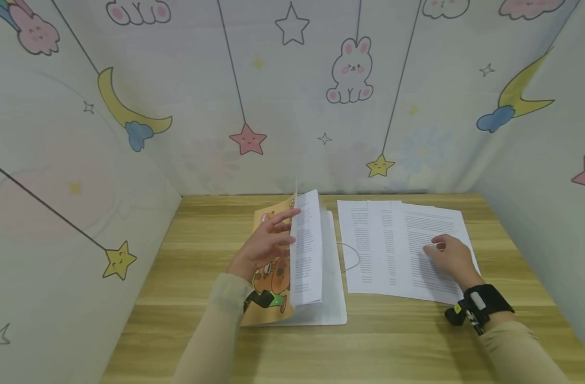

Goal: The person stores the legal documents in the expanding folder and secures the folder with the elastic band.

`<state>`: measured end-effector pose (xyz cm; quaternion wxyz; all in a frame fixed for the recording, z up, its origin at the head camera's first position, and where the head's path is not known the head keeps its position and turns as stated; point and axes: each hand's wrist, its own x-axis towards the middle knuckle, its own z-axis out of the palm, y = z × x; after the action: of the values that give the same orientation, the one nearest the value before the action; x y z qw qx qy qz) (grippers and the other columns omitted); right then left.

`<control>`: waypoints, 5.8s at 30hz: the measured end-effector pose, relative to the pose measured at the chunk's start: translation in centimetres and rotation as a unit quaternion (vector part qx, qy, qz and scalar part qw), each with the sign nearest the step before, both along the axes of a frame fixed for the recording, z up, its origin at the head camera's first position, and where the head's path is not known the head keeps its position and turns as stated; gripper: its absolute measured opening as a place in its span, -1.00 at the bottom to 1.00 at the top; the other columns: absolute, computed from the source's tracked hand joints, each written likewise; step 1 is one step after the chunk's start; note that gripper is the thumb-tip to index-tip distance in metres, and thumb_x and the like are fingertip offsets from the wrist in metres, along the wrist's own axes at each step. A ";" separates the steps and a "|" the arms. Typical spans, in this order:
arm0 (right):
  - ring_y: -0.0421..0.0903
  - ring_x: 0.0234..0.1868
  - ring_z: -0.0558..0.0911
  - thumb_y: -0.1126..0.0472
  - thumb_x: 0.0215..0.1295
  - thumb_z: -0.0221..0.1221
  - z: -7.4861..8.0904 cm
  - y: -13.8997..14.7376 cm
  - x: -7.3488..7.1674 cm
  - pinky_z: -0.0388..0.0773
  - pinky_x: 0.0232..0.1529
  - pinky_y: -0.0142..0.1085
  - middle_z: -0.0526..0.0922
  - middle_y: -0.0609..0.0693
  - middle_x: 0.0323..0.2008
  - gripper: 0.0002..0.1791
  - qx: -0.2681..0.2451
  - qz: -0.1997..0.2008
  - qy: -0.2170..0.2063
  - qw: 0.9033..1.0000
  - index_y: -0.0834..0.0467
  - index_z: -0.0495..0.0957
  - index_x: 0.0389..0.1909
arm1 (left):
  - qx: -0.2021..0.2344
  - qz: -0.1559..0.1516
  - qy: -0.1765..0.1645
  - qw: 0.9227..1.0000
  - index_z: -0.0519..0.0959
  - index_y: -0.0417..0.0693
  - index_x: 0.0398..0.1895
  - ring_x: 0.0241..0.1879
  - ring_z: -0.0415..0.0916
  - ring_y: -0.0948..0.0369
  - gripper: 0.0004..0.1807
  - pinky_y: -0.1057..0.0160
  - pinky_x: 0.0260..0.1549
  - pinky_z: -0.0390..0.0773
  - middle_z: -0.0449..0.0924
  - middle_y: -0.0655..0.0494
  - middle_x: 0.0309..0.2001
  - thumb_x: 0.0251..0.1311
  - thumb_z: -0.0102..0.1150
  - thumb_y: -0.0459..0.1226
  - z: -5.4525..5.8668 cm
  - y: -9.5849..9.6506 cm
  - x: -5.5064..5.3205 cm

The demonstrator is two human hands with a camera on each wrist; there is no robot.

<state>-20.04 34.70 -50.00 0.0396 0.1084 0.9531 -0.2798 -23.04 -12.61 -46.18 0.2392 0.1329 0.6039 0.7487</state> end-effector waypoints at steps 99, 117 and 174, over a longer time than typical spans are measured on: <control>0.15 -0.32 0.52 -0.32 0.04 0.49 0.9 4.7 0.3 0.51 -0.40 -0.16 0.50 0.41 -0.21 0.13 0.068 -0.093 -0.131 0.985 0.69 0.35 0.06 | 0.002 0.005 0.004 1.000 0.29 0.10 0.61 0.27 0.34 -0.31 -0.24 0.01 -0.11 0.64 0.25 -0.43 0.43 0.38 0.01 -0.55 -0.1 -0.1 0.0; 0.19 -0.24 0.51 -0.29 0.06 0.50 1.2 4.8 -0.1 0.50 -0.30 -0.12 0.45 0.42 -0.17 0.17 0.035 -0.099 -0.160 0.981 0.74 0.29 0.11 | 0.004 -0.002 0.005 1.000 0.30 0.14 0.61 0.25 0.37 -0.27 -0.25 0.02 -0.10 0.64 0.25 -0.42 0.43 0.39 0.02 -0.54 -0.1 -0.2 0.0; 0.23 0.16 0.56 -0.13 0.56 0.14 1.8 3.4 1.7 0.60 -0.31 -0.35 0.34 0.56 0.40 -0.10 -0.172 -0.067 -0.050 0.982 0.51 0.15 0.53 | 0.000 0.003 0.005 1.000 0.22 0.04 0.64 0.26 0.35 -0.26 -0.22 0.00 -0.07 0.64 0.23 -0.42 0.44 0.37 0.04 -0.54 0.1 -0.2 -0.1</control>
<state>-18.38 38.11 -48.24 0.0863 0.1777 0.8782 -0.4355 -23.13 -12.82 -46.07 0.2337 0.1350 0.6052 0.7489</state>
